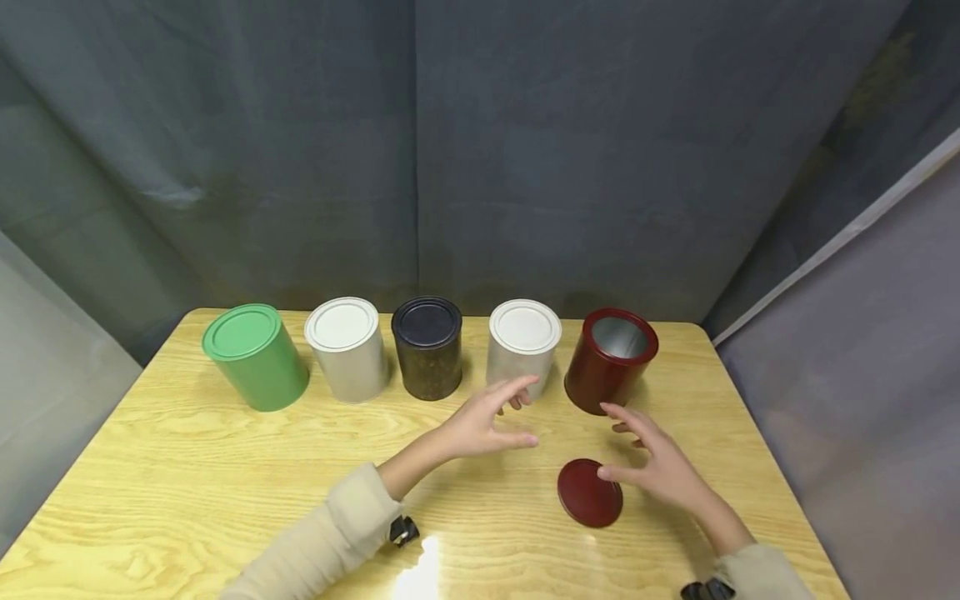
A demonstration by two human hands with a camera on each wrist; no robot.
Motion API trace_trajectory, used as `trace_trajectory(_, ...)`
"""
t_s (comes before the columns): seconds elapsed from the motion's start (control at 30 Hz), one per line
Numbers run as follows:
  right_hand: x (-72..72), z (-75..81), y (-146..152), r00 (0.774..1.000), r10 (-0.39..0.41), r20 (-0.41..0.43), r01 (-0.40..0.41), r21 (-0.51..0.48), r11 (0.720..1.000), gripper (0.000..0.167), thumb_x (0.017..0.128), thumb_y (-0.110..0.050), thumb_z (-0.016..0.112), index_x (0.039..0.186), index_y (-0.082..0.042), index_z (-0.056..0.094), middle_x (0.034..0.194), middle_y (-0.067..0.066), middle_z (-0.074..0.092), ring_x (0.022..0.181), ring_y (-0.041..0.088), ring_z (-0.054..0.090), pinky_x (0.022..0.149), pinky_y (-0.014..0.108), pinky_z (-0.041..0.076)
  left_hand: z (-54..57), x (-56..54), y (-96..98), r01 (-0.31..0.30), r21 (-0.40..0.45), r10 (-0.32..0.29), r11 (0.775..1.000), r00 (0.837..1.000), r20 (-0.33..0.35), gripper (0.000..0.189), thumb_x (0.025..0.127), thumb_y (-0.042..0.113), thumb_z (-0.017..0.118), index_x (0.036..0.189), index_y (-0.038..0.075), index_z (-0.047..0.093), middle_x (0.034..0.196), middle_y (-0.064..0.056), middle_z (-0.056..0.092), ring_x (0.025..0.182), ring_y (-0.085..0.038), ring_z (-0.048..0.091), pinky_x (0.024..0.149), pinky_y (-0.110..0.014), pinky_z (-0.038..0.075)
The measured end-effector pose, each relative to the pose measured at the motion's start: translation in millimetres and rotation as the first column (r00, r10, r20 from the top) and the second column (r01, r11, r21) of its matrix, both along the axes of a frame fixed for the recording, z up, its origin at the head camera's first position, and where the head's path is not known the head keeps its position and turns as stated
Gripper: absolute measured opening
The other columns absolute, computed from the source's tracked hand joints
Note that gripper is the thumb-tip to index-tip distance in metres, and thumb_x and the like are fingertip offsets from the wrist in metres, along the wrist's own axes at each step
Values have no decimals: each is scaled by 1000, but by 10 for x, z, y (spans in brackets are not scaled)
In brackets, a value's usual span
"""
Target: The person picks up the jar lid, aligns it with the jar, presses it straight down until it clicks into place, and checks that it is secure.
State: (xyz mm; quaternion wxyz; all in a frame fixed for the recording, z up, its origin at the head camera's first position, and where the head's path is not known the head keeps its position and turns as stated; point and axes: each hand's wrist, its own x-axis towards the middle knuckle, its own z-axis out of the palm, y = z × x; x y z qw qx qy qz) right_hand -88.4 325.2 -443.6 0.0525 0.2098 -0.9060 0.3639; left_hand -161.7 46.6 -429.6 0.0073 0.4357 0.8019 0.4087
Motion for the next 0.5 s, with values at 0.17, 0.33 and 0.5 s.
trace_trajectory(0.17,22,-135,77,999,43,26,-44,41,998,90,64,-13,82,139,-5,34,131,10,38,113,2,35,85,33,39,-116,42,84,16,-43,-16,999,1000,-4,78,75,34,74,138,11,34,108,-3,55,101,-14,53,84,-16,40)
trace_trajectory(0.33,49,-297,164,991,95,90,-97,19,995,97,61,-13,84,141,-4,29,136,25,27,126,27,22,85,63,29,-274,94,182,4,-188,-7,982,1000,-12,83,74,45,71,141,15,32,121,-4,50,108,-13,50,85,-20,41)
trace_trajectory(0.5,60,-447,251,985,88,147,-94,35,995,99,59,-18,85,141,-6,30,137,30,23,118,49,19,77,69,24,-407,115,258,-48,-324,19,945,996,-91,85,73,56,67,141,20,31,125,-2,47,111,-12,47,86,-24,41)
